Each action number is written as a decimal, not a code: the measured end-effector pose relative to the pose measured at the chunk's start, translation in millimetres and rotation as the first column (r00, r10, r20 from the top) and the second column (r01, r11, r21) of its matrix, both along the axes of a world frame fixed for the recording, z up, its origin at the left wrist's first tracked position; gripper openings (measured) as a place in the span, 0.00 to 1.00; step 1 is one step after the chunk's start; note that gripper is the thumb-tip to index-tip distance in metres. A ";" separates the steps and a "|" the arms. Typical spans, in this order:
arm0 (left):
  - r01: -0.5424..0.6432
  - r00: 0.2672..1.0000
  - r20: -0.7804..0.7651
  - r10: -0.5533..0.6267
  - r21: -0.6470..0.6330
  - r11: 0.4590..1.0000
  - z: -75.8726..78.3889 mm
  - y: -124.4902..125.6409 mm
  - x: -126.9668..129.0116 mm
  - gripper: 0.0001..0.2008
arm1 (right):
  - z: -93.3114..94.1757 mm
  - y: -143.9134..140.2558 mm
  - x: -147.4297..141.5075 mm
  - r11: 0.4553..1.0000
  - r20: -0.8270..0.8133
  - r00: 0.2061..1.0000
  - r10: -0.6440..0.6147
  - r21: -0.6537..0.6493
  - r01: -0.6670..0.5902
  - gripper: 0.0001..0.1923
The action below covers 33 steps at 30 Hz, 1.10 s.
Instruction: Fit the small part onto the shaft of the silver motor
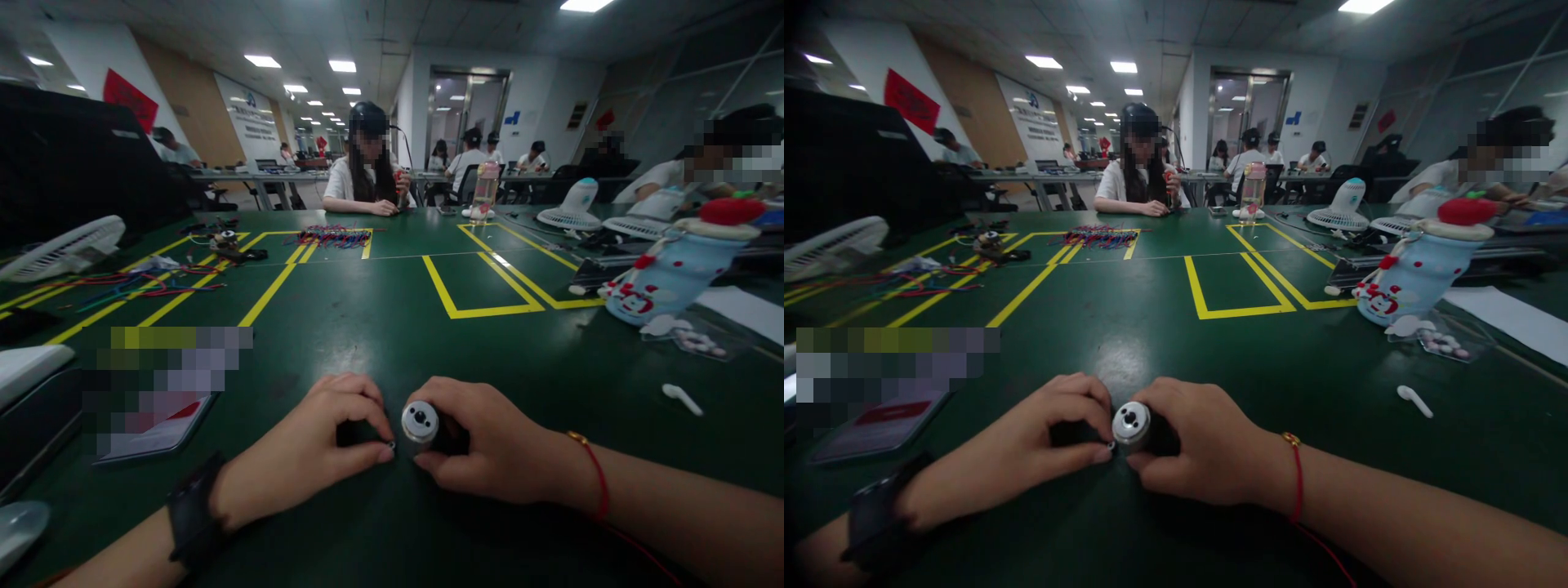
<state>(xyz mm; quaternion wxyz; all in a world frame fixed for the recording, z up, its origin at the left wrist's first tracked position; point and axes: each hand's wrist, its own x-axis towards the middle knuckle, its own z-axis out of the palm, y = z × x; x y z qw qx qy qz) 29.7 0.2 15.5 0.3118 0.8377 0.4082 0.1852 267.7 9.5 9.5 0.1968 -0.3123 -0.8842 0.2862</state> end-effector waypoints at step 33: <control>-0.432 0.724 0.378 0.576 -0.402 0.807 -18.2 17.8 -10.7 0.13 | 2.1 0.1 -0.8 1.000 0.007 1.000 -0.004 0.007 0.004 0.17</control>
